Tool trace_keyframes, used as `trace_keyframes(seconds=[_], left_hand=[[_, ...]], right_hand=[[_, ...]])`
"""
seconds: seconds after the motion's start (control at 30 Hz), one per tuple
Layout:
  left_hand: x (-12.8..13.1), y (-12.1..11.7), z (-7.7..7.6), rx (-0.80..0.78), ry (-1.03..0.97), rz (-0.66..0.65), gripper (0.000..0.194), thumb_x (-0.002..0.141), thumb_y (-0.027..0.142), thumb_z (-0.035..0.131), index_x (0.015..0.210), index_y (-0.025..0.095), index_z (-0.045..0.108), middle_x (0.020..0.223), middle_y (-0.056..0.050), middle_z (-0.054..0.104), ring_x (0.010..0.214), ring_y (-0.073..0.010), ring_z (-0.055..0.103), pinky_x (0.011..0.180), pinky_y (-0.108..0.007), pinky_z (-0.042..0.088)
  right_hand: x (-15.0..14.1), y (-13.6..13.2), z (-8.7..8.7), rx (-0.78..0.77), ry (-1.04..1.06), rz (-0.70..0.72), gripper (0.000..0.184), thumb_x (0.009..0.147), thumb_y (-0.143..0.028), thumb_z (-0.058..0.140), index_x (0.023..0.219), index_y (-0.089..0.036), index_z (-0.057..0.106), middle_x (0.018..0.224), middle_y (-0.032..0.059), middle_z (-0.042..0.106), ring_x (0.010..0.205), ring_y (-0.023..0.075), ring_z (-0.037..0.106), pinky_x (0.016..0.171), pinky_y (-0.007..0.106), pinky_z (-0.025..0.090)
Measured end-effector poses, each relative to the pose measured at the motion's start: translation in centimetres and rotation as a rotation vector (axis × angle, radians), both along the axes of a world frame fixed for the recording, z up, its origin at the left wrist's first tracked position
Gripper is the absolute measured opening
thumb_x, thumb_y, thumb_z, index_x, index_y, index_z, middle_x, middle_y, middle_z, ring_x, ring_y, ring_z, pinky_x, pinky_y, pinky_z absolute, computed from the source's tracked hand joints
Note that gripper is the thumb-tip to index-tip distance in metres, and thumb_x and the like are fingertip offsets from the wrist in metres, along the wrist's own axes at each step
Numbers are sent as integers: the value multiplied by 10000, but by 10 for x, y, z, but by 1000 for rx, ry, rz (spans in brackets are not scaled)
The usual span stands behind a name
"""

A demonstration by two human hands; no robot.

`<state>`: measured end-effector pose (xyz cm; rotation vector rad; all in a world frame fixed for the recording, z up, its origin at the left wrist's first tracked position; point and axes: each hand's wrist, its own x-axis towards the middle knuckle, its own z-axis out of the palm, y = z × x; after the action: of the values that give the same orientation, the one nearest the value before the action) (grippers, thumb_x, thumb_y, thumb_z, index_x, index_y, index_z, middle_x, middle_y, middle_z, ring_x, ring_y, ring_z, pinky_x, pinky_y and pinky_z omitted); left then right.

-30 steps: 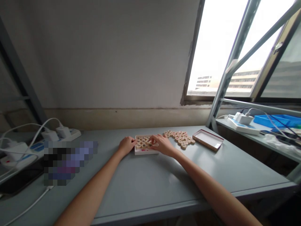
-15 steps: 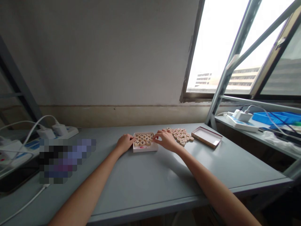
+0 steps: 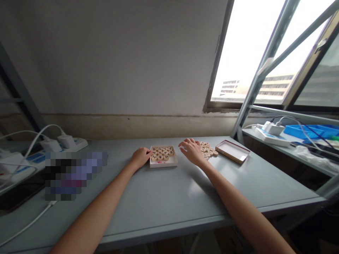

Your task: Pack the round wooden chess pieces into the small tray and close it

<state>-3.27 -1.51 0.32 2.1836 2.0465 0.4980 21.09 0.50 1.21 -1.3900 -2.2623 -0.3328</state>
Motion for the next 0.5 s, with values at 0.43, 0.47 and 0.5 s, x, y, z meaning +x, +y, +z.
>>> trace_keyframes(seconds=[0.43, 0.47, 0.5], left_hand=[[-10, 4, 2, -110, -104, -84, 578, 694, 669, 328, 452, 170, 491, 448, 0, 461, 469, -117, 411, 492, -237, 233], [-11, 5, 2, -123, -109, -104, 567, 665, 680, 365, 446, 170, 479, 435, 10, 433, 462, -110, 390, 486, -237, 221], [-12, 5, 1, -128, -110, -121, 555, 639, 685, 401, 443, 170, 469, 428, 19, 408, 457, -104, 369, 480, -237, 207]], right_hand=[[20, 10, -8, 13, -42, -110, 134, 810, -289, 537, 871, -234, 642, 1072, 70, 564, 1025, 258, 409, 875, 443, 249], [19, 8, -6, 2, -16, -100, 135, 802, -310, 551, 868, -236, 643, 1046, 70, 571, 1009, 256, 418, 866, 436, 259], [17, 7, -4, -16, 22, -82, 149, 797, -339, 560, 872, -241, 643, 1026, 68, 573, 993, 252, 428, 853, 424, 273]])
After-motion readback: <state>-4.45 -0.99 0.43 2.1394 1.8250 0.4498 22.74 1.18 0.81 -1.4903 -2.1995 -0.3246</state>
